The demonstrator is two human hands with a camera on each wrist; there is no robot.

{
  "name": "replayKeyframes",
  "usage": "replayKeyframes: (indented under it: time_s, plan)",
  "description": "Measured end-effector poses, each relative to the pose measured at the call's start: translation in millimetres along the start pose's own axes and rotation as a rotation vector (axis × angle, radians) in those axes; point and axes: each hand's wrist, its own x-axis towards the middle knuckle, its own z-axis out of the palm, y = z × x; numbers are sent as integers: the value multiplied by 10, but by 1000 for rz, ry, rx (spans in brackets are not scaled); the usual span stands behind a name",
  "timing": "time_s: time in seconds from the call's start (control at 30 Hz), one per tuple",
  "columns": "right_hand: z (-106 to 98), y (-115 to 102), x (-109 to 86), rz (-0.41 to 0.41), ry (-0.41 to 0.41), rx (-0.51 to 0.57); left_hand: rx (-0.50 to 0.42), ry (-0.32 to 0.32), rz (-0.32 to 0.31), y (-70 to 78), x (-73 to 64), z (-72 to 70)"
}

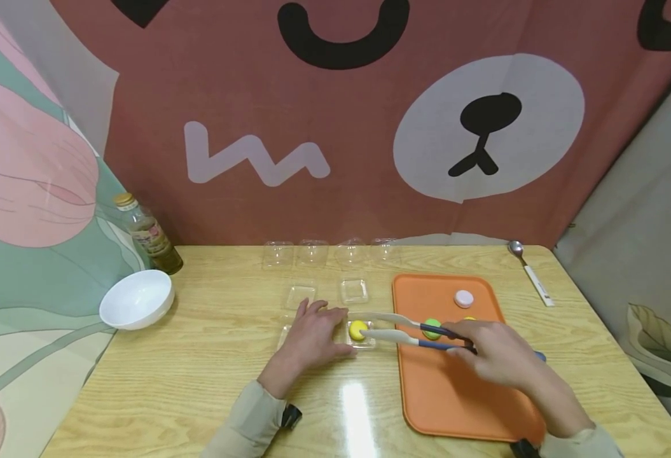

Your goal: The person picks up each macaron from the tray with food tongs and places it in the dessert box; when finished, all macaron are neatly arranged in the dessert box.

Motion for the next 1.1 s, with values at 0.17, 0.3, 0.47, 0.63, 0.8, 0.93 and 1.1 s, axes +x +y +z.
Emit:
replayKeyframes:
  time_s: [0.17,0.3,0.47,0.63,0.8,0.93,1.1]
  plan:
    - [-29,86,-43,44,29,10,0,-3,-3,6,7,4]
    - [-82,143,-68,64,61,6,1,-9,-8,18,12,5]
    - [-139,206,-97,83,94,0,-2,-10,-9,24,7,13]
    - [-175,270,-110,102,106,4,4,-10,-13,20,-1,15]
    - [-205,326,-136,120,114,19,17,-10,-10,17,-11,0]
    - [-229,361,-166,127,125,23,29,-6,4,22,-26,-38]
    - [-237,400,-201,124,159,19,-6,16,12,0,-84,-141]
